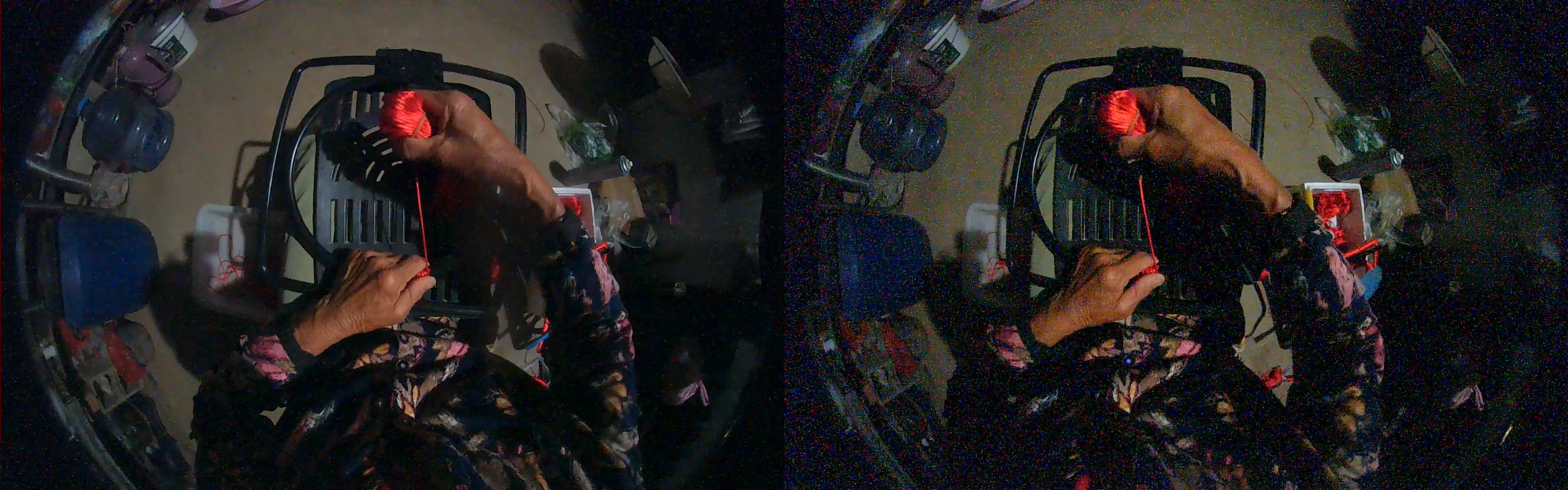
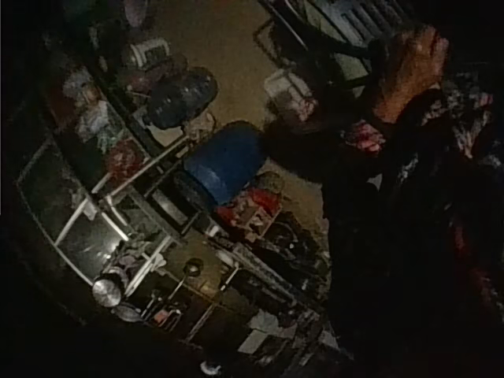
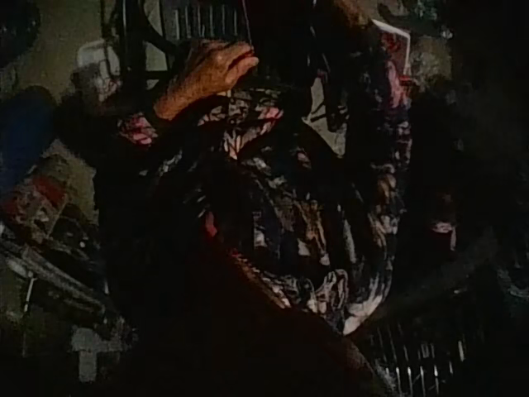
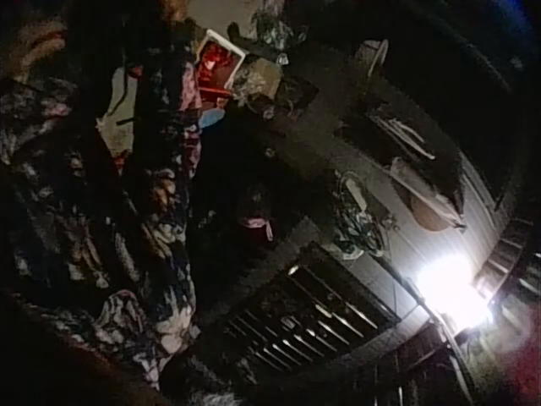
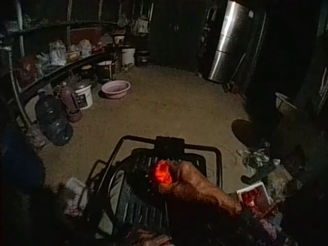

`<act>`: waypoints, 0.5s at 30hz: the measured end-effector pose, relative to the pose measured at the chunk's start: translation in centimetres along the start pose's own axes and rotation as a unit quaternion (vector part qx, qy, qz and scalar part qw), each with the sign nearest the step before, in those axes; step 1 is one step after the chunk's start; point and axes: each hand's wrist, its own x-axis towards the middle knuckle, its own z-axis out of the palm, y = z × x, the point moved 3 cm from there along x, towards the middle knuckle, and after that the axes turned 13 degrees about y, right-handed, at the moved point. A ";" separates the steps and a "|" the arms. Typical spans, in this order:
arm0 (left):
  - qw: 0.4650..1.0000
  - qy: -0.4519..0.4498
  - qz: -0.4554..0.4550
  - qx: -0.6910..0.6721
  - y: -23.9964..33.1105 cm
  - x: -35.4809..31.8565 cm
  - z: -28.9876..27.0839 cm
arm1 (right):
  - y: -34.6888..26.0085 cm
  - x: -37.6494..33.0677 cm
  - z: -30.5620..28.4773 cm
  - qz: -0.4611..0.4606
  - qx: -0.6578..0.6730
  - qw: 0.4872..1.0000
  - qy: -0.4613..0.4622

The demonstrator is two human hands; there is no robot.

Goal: The person wraps red cord around the rim of a black frame by hand, secures the end, and picks up loose strands of cord from the floor.

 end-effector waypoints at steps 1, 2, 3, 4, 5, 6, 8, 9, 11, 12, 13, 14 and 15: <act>1.000 0.006 0.003 -0.004 0.0 0.0 0.0 | 0.6 0.2 0.0 -0.020 -0.033 0.999 -0.006; 1.000 0.013 0.006 -0.008 0.1 0.1 -0.1 | 0.8 0.4 0.1 -0.040 -0.064 0.997 -0.014; 1.000 0.013 0.006 -0.008 0.3 0.2 -0.3 | 1.0 0.6 0.0 -0.041 -0.065 0.997 -0.014; 1.000 0.011 -0.010 -0.005 0.7 0.4 -0.6 | 1.2 0.7 -0.1 -0.049 -0.083 0.995 -0.015; 1.000 0.009 -0.025 -0.003 0.8 0.5 -0.7 | 1.2 0.7 -0.1 -0.056 -0.102 0.993 -0.015; 1.000 0.010 -0.023 -0.003 0.7 0.5 -0.6 | 1.4 0.7 -0.1 -0.057 -0.104 0.993 -0.013; 0.999 0.029 -0.018 -0.027 0.6 0.5 -0.5 | 1.3 0.6 -0.3 -0.075 -0.059 0.995 0.021; 0.999 0.031 -0.017 -0.025 0.4 0.5 -0.4 | 1.1 0.6 -0.3 -0.077 -0.059 0.995 0.020; 0.997 0.034 -0.055 -0.030 -0.2 0.3 -0.3 | 0.0 0.1 -0.7 -0.093 -0.043 0.993 0.058; 0.997 0.036 -0.055 -0.030 -0.2 0.5 -0.5 | -1.3 -0.6 -0.9 -0.095 -0.044 0.993 0.056; 0.995 0.020 -0.097 -0.032 -0.2 0.9 -0.7 | -2.9 -1.5 -1.7 -0.085 -0.046 0.990 0.101; 0.990 0.005 -0.140 -0.032 -0.5 1.2 -0.8 | -4.1 -2.3 -2.4 -0.076 -0.045 0.985 0.145; 0.990 0.008 -0.138 -0.031 -0.5 1.3 -0.8 | -4.9 -3.2 -3.5 -0.081 -0.043 0.983 0.161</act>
